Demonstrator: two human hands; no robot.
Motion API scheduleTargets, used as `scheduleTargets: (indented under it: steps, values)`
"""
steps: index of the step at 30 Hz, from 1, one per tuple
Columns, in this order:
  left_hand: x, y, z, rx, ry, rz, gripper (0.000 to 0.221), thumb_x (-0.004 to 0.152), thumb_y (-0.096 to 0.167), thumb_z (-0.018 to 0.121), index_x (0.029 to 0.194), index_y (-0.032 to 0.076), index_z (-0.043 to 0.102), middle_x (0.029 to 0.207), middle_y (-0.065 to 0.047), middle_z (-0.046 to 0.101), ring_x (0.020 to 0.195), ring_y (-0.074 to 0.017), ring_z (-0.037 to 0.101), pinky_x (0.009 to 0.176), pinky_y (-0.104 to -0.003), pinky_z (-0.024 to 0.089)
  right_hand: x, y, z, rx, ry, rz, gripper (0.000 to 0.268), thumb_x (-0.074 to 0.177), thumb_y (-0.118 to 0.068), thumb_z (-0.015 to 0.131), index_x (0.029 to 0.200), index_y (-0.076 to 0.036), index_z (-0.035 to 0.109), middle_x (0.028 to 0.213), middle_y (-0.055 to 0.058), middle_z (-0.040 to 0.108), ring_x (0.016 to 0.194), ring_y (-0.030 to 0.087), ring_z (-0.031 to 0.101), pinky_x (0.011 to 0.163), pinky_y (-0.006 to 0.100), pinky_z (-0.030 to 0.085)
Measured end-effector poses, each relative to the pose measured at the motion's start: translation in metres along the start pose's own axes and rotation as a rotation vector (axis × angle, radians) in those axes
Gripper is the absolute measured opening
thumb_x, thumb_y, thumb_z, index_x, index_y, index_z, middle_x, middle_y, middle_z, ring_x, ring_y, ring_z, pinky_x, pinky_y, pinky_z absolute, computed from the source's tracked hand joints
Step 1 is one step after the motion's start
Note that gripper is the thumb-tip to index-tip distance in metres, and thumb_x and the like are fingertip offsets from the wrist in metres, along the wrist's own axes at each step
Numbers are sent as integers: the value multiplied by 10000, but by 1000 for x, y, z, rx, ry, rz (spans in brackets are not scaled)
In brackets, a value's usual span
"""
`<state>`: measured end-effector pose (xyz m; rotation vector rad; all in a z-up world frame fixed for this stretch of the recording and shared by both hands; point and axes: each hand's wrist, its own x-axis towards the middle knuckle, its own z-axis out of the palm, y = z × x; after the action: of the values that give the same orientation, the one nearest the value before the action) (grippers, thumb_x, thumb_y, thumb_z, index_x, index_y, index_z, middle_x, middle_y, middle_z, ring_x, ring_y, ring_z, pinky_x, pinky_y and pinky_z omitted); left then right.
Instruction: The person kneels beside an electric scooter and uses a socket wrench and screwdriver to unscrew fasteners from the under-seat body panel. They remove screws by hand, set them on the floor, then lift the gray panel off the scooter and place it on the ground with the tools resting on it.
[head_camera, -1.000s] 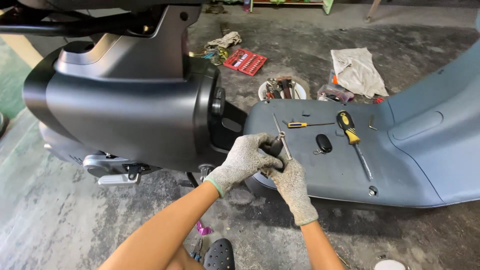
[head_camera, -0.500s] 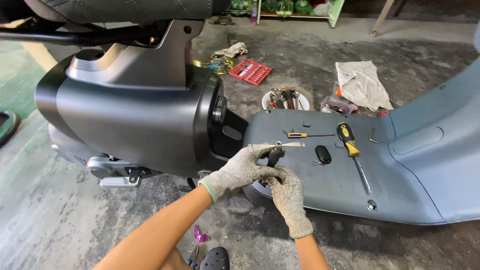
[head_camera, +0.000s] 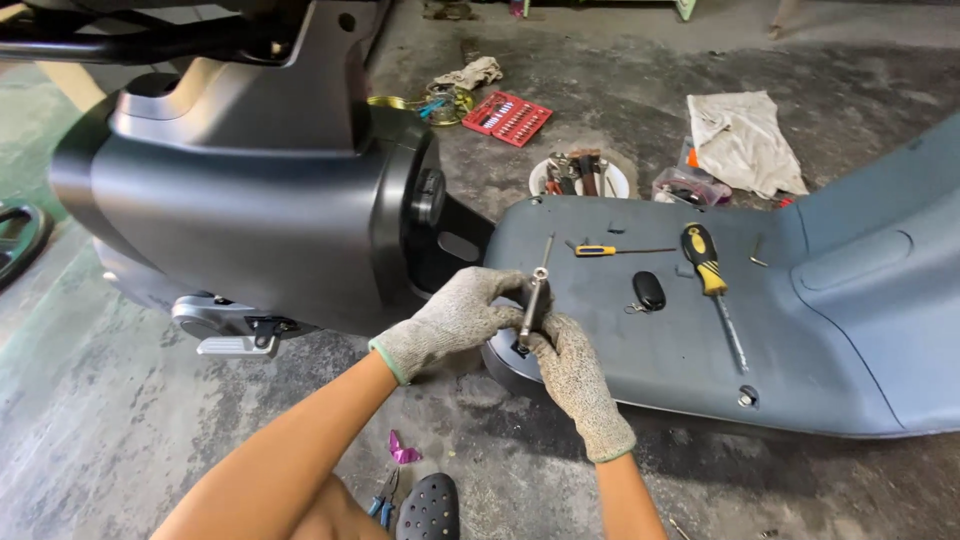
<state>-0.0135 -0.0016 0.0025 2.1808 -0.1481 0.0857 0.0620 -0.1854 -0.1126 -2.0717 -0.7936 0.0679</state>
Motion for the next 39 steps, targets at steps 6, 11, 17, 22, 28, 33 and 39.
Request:
scheduleTargets:
  steps: [6,11,17,22,28,33,39]
  values:
    - [-1,8,-1,-13,65,-14,461,790,239,801,1210,67,721,1054,-108,795,963,-171,771,872,-318,589,5,51,7,331,-1,134,410,946,-274,571,1300,-87,660,1130,88,737,1042,178,695,950,341,574]
    - [-4,3,10,10,200,22,430,758,306,859,1080,41,758,935,-99,799,867,-164,788,790,-315,613,2,0,-15,463,24,278,391,941,-275,724,1264,-55,725,1054,132,732,920,160,635,862,349,544]
    - [-4,24,27,174,352,-221,486,714,369,912,1033,46,738,875,-113,755,817,-207,734,753,-343,577,-2,2,14,125,63,142,254,815,-143,777,1046,-42,752,908,65,780,831,180,722,769,365,570]
    - [-14,17,-10,-70,230,-53,546,728,205,877,1204,65,650,1080,-122,735,971,-222,716,853,-331,567,-2,-18,6,135,60,93,200,839,-135,747,1021,-54,769,890,76,772,811,166,722,757,358,569]
    - [-12,55,-85,357,457,473,362,956,-32,661,1298,88,666,1218,-113,732,1128,-252,721,970,-353,577,0,-21,6,304,26,143,171,870,-161,779,964,-19,773,864,97,783,804,155,720,767,339,576]
    - [38,87,-85,1159,68,975,640,796,60,706,1395,253,586,1321,-32,669,1059,-239,673,812,-363,569,-1,4,9,271,4,90,133,902,-115,707,964,-10,759,861,87,793,810,165,745,779,348,599]
    - [88,116,-49,1461,-436,1387,807,722,101,687,1489,175,450,1359,-26,598,1085,-268,591,962,-380,507,2,21,10,-35,36,-180,305,858,36,604,1145,36,711,1049,142,766,948,256,727,820,383,554]
